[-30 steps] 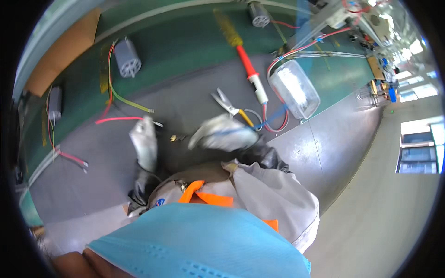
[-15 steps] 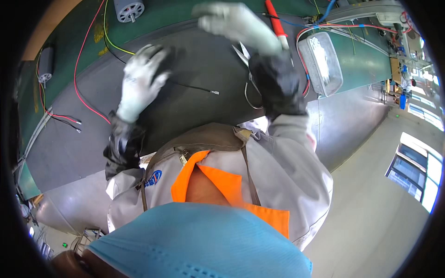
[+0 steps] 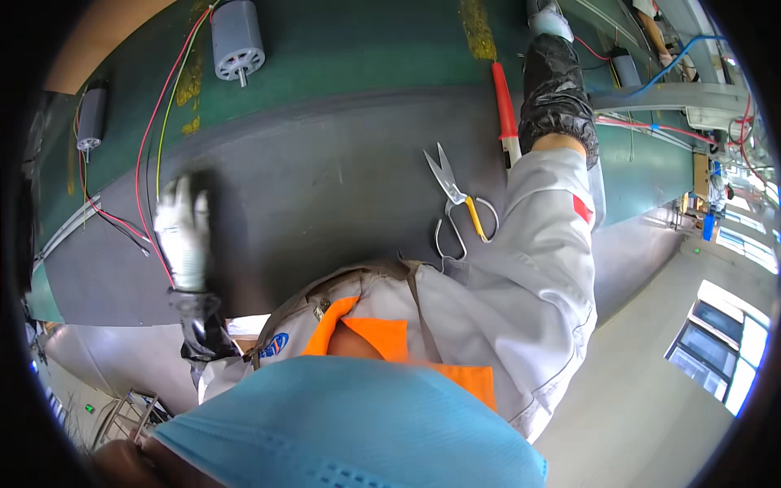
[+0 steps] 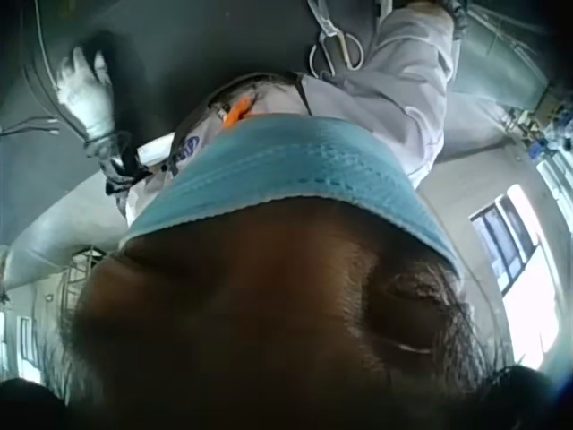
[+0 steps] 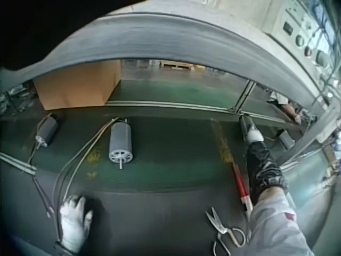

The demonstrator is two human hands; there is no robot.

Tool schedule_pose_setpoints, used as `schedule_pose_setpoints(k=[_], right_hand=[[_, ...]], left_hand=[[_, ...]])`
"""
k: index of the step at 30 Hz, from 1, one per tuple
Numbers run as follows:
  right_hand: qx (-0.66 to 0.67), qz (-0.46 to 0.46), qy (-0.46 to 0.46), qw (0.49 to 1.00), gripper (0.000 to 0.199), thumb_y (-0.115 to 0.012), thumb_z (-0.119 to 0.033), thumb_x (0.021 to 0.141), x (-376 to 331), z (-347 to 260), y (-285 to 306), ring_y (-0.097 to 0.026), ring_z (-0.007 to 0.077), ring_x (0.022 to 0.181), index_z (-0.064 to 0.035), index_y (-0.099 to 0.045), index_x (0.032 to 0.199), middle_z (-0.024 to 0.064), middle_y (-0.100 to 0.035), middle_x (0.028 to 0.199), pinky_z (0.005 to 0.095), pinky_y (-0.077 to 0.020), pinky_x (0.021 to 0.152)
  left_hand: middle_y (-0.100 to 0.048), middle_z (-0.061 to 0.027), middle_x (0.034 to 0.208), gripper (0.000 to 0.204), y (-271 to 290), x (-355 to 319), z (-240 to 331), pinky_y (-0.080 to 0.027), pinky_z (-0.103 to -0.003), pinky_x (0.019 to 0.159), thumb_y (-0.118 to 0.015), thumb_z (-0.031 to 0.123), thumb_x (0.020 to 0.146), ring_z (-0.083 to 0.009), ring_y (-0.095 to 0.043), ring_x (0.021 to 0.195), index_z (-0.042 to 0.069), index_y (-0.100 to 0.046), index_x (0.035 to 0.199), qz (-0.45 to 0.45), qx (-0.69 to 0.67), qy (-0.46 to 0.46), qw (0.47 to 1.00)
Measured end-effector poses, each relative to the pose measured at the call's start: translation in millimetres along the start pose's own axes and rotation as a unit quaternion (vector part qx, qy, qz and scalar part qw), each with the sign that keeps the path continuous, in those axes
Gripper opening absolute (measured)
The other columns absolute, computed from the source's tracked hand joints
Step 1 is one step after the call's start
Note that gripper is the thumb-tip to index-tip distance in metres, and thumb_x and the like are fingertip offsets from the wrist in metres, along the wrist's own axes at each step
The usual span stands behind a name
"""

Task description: The worker is connecting wires and trimming insulation on electric motors at an assembly station.

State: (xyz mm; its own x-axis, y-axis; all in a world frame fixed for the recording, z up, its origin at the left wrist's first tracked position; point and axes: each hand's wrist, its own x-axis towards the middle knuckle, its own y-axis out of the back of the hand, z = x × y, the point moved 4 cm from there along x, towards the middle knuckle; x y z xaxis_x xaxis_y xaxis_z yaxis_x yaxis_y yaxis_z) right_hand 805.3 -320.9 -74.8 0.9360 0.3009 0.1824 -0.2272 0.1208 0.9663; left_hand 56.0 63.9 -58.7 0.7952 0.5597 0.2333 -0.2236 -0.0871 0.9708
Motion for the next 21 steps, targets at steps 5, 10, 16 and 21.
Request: schedule_pose_setpoints(k=[5, 10, 16, 21], right_hand=[[-0.054, -0.003, -0.035, 0.998, 0.074, -0.062, -0.041, 0.094, 16.2, 24.9, -24.8, -0.067, 0.0449, 0.114, -0.0003, -0.036, 0.150, 0.0278, -0.067, 0.128, 0.0518, -0.0530, 0.097], [0.117, -0.052, -0.016, 0.992, 0.114, -0.083, -0.050, 0.076, -14.5, -28.0, -36.4, -0.067, 0.0440, 0.115, -0.0035, -0.020, 0.159, 0.0278, -0.069, 0.121, 0.0480, -0.0544, 0.096], [0.490, -0.130, -0.200, 0.839, 0.038, -0.081, -0.030, 0.087, -38.2, 21.6, -54.7, -0.068, 0.0225, 0.064, 0.0003, -0.069, 0.107, 0.0112, -0.074, 0.087, 0.0379, -0.0542, 0.056], [0.690, -0.124, -0.207, 0.683, 0.017, -0.070, -0.020, 0.096, -91.0, 10.1, -21.5, -0.057, 0.0118, 0.052, -0.0042, -0.072, 0.100, 0.0026, -0.066, 0.071, 0.0302, -0.0448, 0.047]], left_hand=[[-0.061, -0.0162, 0.128, 0.051, -19.1, 38.9, 117.9, -0.045, -0.048, 0.105, -0.074, 0.017, 0.083, -0.0364, -0.057, 0.123, 0.005, -0.061, 0.131, 0.003, -0.221, -0.217, 0.951], [-0.060, -0.0096, 0.125, 0.054, -49.5, 37.6, 154.5, -0.042, -0.049, 0.105, -0.074, 0.027, 0.084, -0.0293, -0.055, 0.124, 0.011, -0.060, 0.135, -0.028, -0.129, -0.246, 0.960], [-0.059, -0.0103, 0.125, 0.059, -51.4, 43.9, 161.6, -0.039, -0.050, 0.106, -0.076, 0.031, 0.083, -0.0299, -0.053, 0.124, 0.013, -0.059, 0.135, -0.033, -0.165, -0.238, 0.957], [-0.059, -0.0117, 0.124, 0.057, -53.1, 49.9, 168.8, -0.039, -0.050, 0.106, -0.075, 0.032, 0.083, -0.0306, -0.053, 0.124, 0.012, -0.059, 0.134, -0.018, -0.179, -0.257, 0.950]])
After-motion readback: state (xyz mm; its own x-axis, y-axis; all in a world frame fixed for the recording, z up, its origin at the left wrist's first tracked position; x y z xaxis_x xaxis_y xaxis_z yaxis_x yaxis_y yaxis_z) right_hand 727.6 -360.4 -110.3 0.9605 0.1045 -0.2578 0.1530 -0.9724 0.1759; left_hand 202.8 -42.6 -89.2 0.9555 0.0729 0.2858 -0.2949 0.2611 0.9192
